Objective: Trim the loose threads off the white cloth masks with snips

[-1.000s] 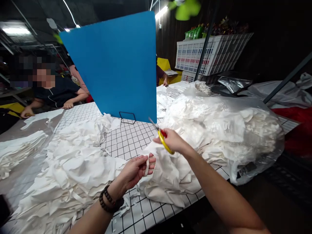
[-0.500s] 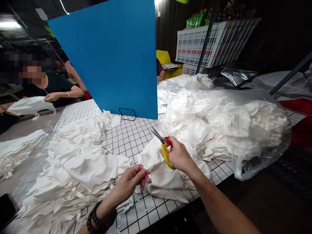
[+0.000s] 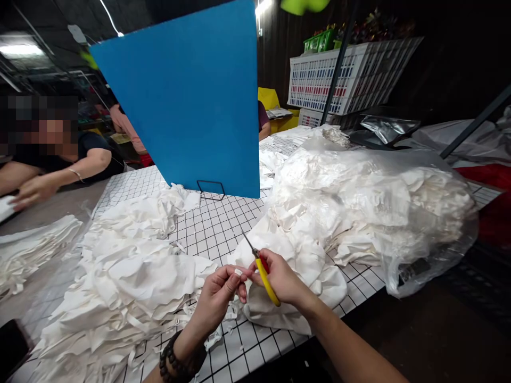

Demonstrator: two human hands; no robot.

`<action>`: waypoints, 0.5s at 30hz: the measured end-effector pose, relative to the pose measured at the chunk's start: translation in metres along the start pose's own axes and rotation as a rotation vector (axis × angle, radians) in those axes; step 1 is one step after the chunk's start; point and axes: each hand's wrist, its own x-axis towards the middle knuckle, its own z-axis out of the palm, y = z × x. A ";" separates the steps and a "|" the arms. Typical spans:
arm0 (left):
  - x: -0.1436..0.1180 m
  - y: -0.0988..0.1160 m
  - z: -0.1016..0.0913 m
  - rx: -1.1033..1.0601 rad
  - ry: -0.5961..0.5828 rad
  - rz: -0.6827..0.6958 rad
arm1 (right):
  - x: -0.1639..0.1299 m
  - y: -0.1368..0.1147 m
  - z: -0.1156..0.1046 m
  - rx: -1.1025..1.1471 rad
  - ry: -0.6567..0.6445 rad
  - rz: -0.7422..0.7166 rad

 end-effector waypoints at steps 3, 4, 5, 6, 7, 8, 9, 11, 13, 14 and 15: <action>0.002 -0.008 -0.001 -0.015 0.039 0.015 | -0.015 -0.010 -0.012 -0.178 0.071 -0.016; 0.002 -0.010 -0.001 -0.001 0.047 0.026 | -0.022 -0.013 -0.015 -0.278 0.084 -0.016; 0.002 -0.012 -0.002 0.022 0.050 0.039 | -0.028 -0.017 -0.018 -0.385 0.081 -0.011; 0.002 -0.013 -0.003 0.053 0.049 0.056 | -0.034 -0.020 -0.020 -0.489 0.068 -0.006; 0.001 -0.013 -0.003 0.090 0.049 0.075 | -0.039 -0.023 -0.021 -0.582 0.054 -0.002; 0.001 -0.013 -0.003 0.131 0.048 0.096 | -0.044 -0.024 -0.020 -0.659 0.044 0.000; 0.001 -0.013 -0.002 0.173 0.045 0.120 | -0.047 -0.025 -0.019 -0.719 0.043 0.001; 0.001 -0.011 -0.001 0.245 0.033 0.167 | -0.049 -0.026 -0.016 -0.797 0.061 0.001; 0.001 -0.009 0.001 0.291 0.022 0.202 | -0.049 -0.026 -0.013 -0.847 0.083 -0.004; 0.001 -0.008 0.002 0.304 0.017 0.214 | -0.048 -0.026 -0.011 -0.865 0.092 -0.006; 0.001 -0.007 0.002 0.312 0.015 0.222 | -0.047 -0.026 -0.010 -0.878 0.097 -0.008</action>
